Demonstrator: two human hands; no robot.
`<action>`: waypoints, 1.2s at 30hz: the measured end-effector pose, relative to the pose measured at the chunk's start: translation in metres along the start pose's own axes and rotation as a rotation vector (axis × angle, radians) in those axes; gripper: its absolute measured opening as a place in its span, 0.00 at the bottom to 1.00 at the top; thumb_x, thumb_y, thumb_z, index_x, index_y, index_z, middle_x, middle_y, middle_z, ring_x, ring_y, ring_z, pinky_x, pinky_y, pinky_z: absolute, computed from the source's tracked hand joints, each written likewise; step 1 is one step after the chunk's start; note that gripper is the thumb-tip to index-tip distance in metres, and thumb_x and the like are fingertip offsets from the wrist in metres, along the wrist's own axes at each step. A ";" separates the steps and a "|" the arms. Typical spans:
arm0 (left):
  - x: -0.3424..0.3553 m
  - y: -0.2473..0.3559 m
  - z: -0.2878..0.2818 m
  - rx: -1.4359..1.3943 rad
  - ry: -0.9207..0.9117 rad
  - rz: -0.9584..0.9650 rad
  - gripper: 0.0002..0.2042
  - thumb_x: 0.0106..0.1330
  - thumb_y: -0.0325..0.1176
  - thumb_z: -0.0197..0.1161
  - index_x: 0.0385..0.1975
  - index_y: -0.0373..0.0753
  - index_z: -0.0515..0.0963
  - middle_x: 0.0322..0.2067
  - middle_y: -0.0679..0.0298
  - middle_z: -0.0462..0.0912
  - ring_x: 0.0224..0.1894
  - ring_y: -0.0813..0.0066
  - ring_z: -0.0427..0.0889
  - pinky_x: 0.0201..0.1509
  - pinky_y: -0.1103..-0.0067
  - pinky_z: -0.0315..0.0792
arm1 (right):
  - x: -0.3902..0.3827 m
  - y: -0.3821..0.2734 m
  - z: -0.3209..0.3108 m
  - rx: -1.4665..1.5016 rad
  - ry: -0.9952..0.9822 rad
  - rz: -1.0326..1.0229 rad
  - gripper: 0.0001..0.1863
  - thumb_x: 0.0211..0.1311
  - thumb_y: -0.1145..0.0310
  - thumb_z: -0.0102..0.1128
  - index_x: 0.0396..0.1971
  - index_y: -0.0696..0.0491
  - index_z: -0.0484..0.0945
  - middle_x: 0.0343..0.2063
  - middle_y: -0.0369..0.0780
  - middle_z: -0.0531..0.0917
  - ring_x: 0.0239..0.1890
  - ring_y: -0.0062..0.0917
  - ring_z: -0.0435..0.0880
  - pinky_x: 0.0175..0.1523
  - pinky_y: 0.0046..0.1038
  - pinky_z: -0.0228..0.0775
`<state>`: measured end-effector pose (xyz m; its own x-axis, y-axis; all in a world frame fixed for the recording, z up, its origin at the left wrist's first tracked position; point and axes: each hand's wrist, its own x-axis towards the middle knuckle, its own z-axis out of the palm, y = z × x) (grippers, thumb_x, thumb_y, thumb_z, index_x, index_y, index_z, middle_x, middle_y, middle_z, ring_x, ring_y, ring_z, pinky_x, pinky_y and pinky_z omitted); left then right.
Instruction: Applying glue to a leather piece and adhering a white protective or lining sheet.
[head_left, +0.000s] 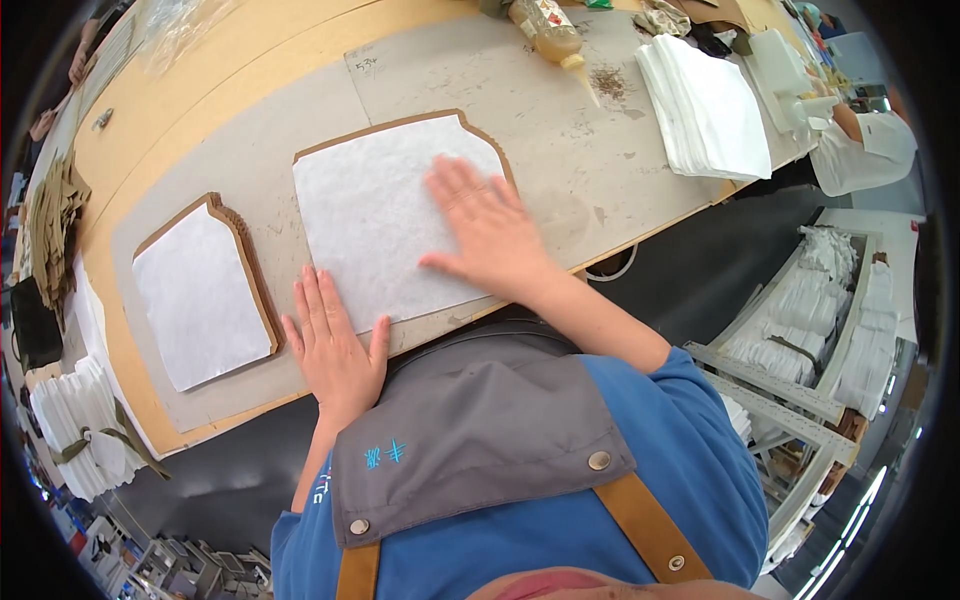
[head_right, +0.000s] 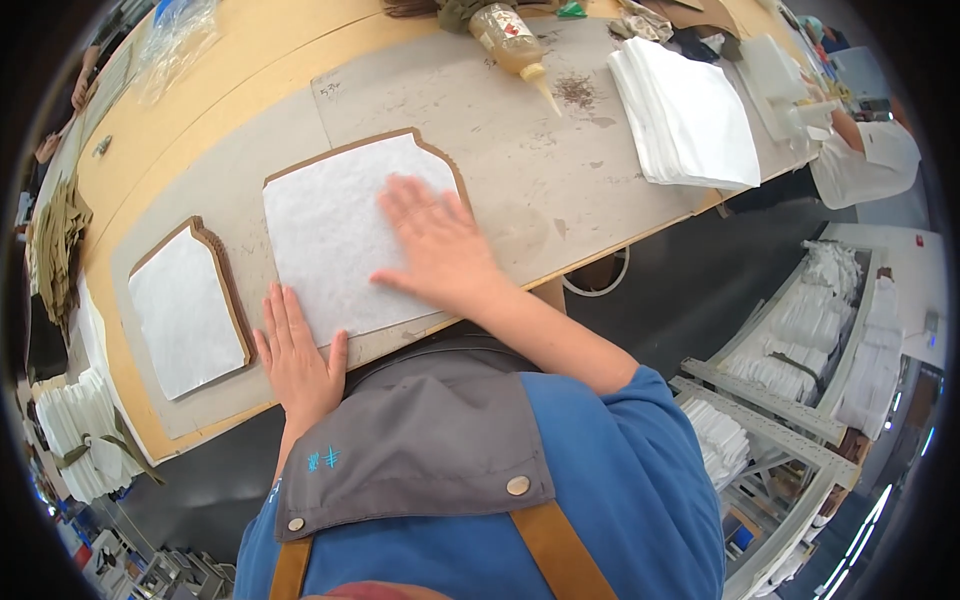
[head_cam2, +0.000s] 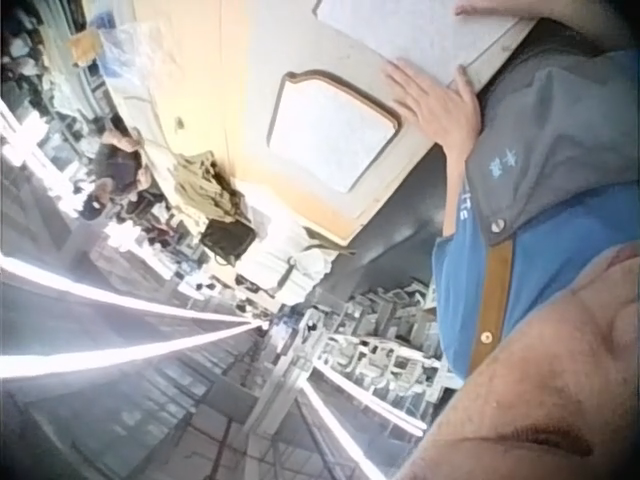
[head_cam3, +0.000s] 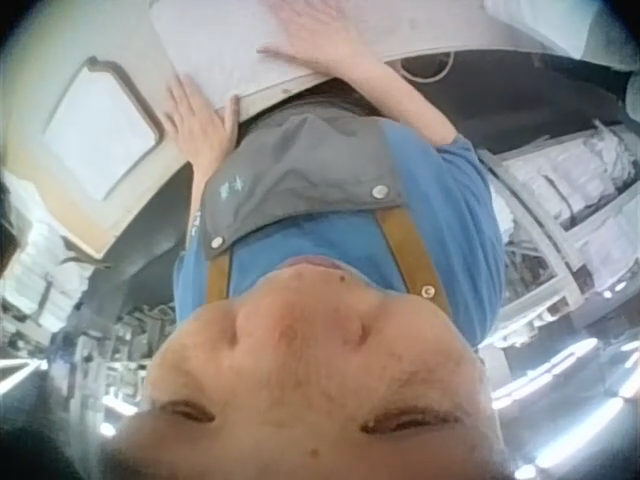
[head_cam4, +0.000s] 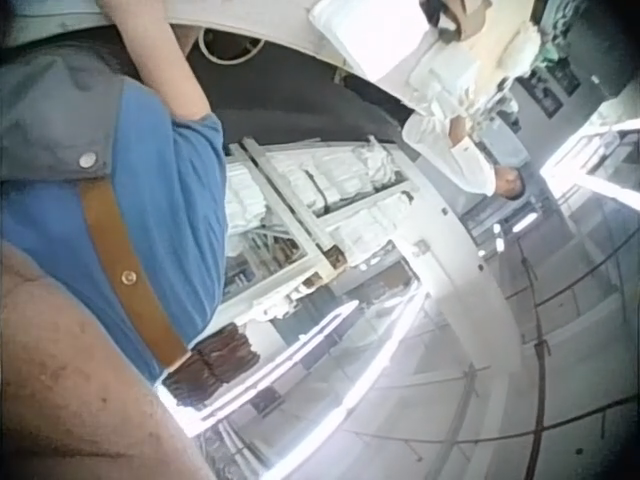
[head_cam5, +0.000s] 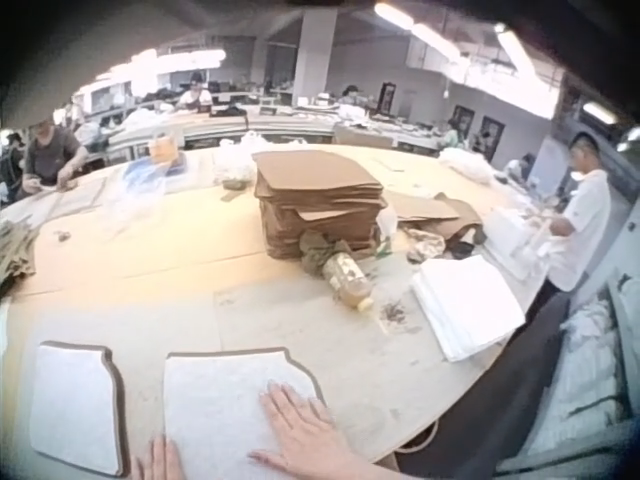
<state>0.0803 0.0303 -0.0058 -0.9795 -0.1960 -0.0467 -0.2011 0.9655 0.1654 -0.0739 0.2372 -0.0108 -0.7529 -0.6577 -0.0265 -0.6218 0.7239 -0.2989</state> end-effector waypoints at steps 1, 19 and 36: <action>0.000 0.000 0.000 0.004 -0.006 -0.010 0.43 0.72 0.56 0.55 0.77 0.33 0.49 0.78 0.52 0.50 0.80 0.54 0.46 0.79 0.52 0.39 | -0.003 0.008 -0.003 -0.051 0.034 0.103 0.51 0.65 0.33 0.52 0.76 0.56 0.52 0.78 0.45 0.51 0.81 0.33 0.45 0.80 0.44 0.38; -0.004 0.000 0.005 0.015 0.043 0.006 0.42 0.72 0.54 0.55 0.77 0.33 0.49 0.78 0.51 0.50 0.80 0.53 0.47 0.79 0.52 0.41 | 0.048 0.022 -0.004 -0.039 -0.012 -0.065 0.47 0.68 0.34 0.49 0.77 0.50 0.52 0.78 0.40 0.54 0.80 0.31 0.48 0.80 0.45 0.38; -0.005 0.007 0.002 -0.099 0.133 -0.032 0.40 0.71 0.48 0.58 0.77 0.34 0.50 0.77 0.52 0.51 0.79 0.56 0.49 0.79 0.52 0.40 | -0.073 0.009 -0.021 -0.007 -0.050 -0.222 0.46 0.64 0.34 0.55 0.75 0.47 0.59 0.77 0.35 0.59 0.78 0.27 0.55 0.79 0.44 0.40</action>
<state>0.0835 0.0387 -0.0064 -0.9642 -0.2539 0.0765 -0.2261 0.9380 0.2627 -0.0292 0.2957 0.0088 -0.5855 -0.8106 -0.0083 -0.7728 0.5612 -0.2962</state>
